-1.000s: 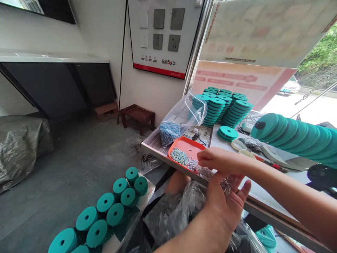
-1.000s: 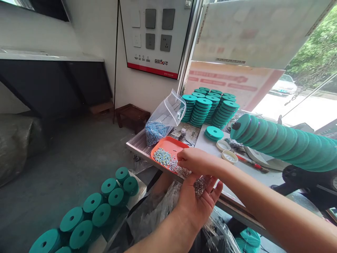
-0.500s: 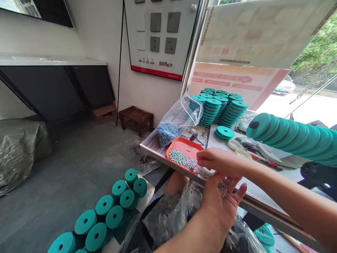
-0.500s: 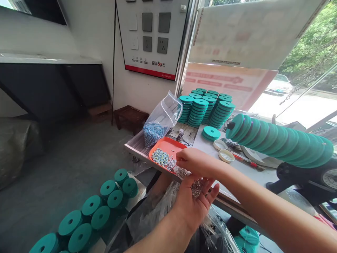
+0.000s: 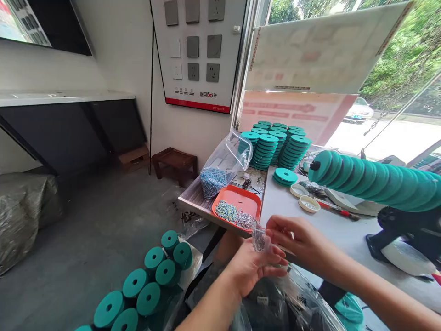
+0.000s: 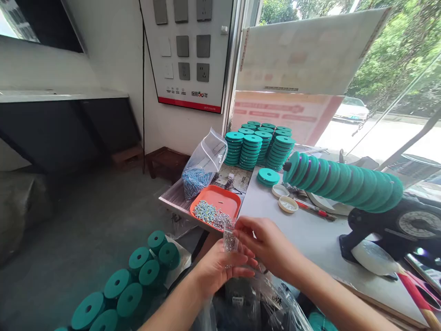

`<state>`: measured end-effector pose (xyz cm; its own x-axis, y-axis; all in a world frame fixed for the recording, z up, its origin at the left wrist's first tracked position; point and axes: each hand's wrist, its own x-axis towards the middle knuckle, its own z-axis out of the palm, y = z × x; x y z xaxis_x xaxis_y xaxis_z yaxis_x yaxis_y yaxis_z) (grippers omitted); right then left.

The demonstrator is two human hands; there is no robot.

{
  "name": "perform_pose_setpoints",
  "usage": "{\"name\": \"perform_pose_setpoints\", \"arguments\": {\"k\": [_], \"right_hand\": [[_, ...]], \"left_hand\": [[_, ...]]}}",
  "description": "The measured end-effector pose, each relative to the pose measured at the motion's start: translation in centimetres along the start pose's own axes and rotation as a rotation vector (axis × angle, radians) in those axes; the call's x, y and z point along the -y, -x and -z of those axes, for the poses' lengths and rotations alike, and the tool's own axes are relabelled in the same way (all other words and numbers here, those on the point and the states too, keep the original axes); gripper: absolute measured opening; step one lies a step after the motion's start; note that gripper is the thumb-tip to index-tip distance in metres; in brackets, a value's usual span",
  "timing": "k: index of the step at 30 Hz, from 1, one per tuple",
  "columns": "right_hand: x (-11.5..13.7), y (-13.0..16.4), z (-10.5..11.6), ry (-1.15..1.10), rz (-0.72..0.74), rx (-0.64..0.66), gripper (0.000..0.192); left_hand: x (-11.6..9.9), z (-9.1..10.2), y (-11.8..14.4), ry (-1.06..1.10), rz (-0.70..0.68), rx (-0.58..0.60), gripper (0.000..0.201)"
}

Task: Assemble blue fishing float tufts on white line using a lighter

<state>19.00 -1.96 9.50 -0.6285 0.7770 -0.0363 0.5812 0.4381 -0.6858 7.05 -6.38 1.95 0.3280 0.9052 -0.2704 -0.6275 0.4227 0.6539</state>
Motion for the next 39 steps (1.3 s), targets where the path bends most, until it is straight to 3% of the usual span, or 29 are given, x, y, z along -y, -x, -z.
{"name": "perform_pose_setpoints", "arguments": {"k": [5,7,9,14,18,23,26,30,34,39], "right_hand": [[0.7,3.2,-0.9,0.047,0.124,-0.211,0.019],[0.0,4.2,-1.0,0.024,0.126,-0.333,0.015],[-0.9,4.8,-1.0,-0.048,0.068,-0.408,0.024],[-2.3,5.7,-1.1,-0.305,-0.007,-0.340,0.027],[-1.9,6.1,-1.1,-0.259,0.031,-0.428,0.028],[-1.4,6.4,-1.0,-0.222,0.069,-0.425,0.025],[-0.9,6.6,-1.1,-0.141,0.113,-0.419,0.020],[-0.6,6.8,-1.3,0.005,0.194,-0.429,0.015],[-0.8,6.9,-1.3,0.060,0.215,-0.454,0.015],[-1.2,7.1,-1.6,0.034,0.243,-0.486,0.016]], "left_hand": [[-0.9,0.3,0.5,-0.181,-0.121,0.185,0.035],[-1.1,0.4,0.8,-0.198,-0.096,0.259,0.033],[-1.2,0.3,1.2,-0.201,-0.047,0.315,0.034],[-0.9,-0.1,1.9,-0.190,0.065,0.384,0.037],[-0.3,-0.6,2.2,-0.179,0.091,0.398,0.031],[-0.6,-1.0,2.6,-0.236,0.082,0.391,0.041],[-2.1,-1.7,3.2,-0.458,-0.077,0.267,0.045],[-4.2,-3.4,4.1,-1.055,-0.474,0.003,0.023],[-4.7,-4.6,4.2,-1.460,-0.674,0.003,0.007],[-4.6,-4.8,4.3,-1.630,-0.738,0.046,0.011]]}}
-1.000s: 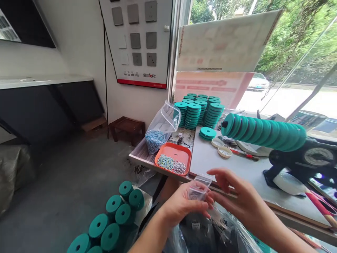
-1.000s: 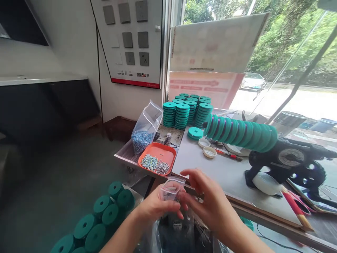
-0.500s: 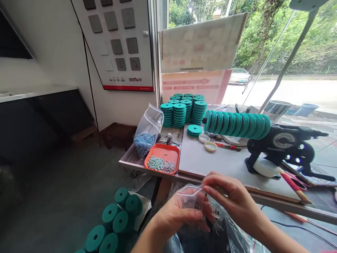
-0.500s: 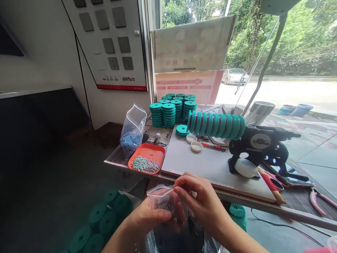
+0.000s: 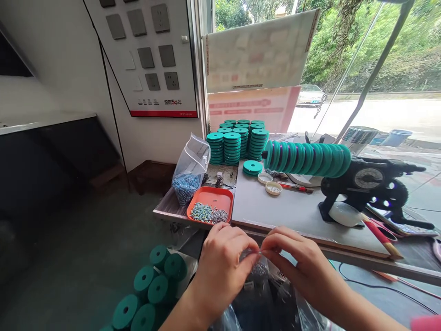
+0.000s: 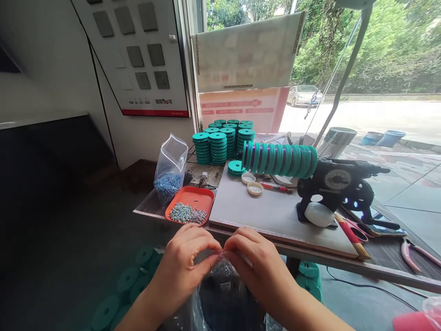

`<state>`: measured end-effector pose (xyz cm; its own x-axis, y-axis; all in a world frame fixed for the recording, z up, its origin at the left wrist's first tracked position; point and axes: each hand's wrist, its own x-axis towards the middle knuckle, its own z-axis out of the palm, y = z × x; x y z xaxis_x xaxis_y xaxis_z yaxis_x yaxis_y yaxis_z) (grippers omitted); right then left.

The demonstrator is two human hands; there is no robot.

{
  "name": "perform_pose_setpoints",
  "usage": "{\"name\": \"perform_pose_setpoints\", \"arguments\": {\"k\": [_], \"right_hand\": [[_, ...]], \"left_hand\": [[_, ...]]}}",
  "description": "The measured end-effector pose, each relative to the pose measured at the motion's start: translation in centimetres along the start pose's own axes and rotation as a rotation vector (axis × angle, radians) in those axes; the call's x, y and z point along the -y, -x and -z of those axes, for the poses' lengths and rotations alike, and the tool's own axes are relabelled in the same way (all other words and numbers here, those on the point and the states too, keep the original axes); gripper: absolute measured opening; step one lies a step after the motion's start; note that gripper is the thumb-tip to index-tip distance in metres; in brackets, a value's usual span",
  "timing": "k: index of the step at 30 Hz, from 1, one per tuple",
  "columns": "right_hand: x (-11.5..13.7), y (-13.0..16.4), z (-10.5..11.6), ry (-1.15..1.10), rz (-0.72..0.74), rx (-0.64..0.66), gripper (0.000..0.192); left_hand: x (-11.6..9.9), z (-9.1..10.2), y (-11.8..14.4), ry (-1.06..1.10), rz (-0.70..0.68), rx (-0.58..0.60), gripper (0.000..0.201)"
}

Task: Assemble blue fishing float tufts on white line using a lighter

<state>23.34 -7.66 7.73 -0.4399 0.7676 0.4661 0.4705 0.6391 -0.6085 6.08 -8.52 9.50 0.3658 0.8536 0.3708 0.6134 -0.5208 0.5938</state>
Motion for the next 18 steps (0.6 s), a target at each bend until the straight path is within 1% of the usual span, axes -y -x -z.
{"name": "perform_pose_setpoints", "arguments": {"k": [8,12,14,18], "right_hand": [[0.03,0.25,-0.21,-0.026,-0.016,-0.003,0.014],[0.00,0.16,-0.06,-0.013,-0.011,0.000,0.014],[0.06,0.12,0.09,-0.001,-0.007,0.018,0.013],[0.34,0.21,0.39,0.017,-0.002,0.097,0.012]], "left_hand": [[0.15,-0.07,0.14,-0.079,-0.084,-0.025,0.010],[-0.02,-0.12,0.00,-0.101,-0.111,-0.003,0.013],[-0.20,-0.08,-0.07,-0.104,-0.120,0.017,0.013],[-0.41,0.00,0.04,-0.098,-0.131,0.043,0.011]]}}
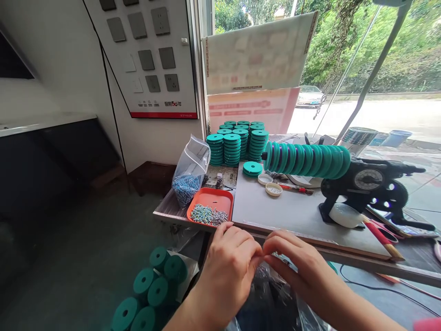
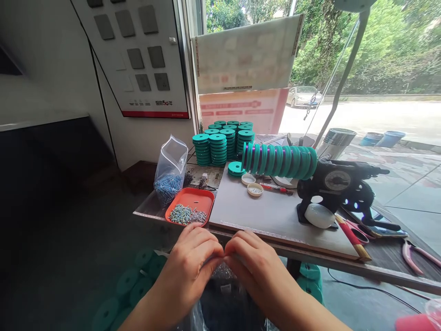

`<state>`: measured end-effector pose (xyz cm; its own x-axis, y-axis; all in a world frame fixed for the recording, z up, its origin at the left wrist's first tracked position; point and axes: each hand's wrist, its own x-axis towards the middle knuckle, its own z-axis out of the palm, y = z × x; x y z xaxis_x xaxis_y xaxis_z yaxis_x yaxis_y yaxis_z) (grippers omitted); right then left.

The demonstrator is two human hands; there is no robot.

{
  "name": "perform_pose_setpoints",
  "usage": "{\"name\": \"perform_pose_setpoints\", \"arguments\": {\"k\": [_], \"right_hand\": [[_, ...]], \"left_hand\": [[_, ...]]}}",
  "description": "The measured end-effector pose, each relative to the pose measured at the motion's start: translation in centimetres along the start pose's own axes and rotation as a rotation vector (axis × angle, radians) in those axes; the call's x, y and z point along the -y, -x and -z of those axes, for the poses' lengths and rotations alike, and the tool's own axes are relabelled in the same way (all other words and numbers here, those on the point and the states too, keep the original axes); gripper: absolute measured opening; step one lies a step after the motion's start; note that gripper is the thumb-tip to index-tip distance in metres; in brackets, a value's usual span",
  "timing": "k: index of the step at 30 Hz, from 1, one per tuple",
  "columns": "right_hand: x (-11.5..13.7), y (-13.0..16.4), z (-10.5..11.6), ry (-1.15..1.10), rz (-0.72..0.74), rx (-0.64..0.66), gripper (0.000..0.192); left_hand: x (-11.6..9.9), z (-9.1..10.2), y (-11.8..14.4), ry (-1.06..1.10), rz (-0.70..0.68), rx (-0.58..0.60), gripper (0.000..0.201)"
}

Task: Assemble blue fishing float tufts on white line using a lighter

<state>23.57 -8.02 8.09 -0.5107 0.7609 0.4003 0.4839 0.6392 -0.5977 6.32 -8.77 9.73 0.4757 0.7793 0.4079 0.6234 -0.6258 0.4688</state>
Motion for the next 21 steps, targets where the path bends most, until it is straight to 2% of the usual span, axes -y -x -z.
{"name": "perform_pose_setpoints", "arguments": {"k": [6,11,16,21], "right_hand": [[0.2,0.6,0.4,-0.047,0.017,0.051,0.018],[0.7,0.2,0.4,-0.086,-0.073,0.135,0.016],[0.9,-0.6,0.6,-0.255,-0.165,0.218,0.026],[0.0,-1.0,1.0,-0.385,-0.278,0.199,0.027]], "left_hand": [[0.2,0.4,0.9,0.024,0.024,0.002,0.013],[0.2,0.7,1.1,-0.009,0.018,-0.012,0.016],[0.1,1.2,1.0,0.010,0.028,0.013,0.015],[1.9,1.6,0.7,0.067,0.102,-0.008,0.014]]}}
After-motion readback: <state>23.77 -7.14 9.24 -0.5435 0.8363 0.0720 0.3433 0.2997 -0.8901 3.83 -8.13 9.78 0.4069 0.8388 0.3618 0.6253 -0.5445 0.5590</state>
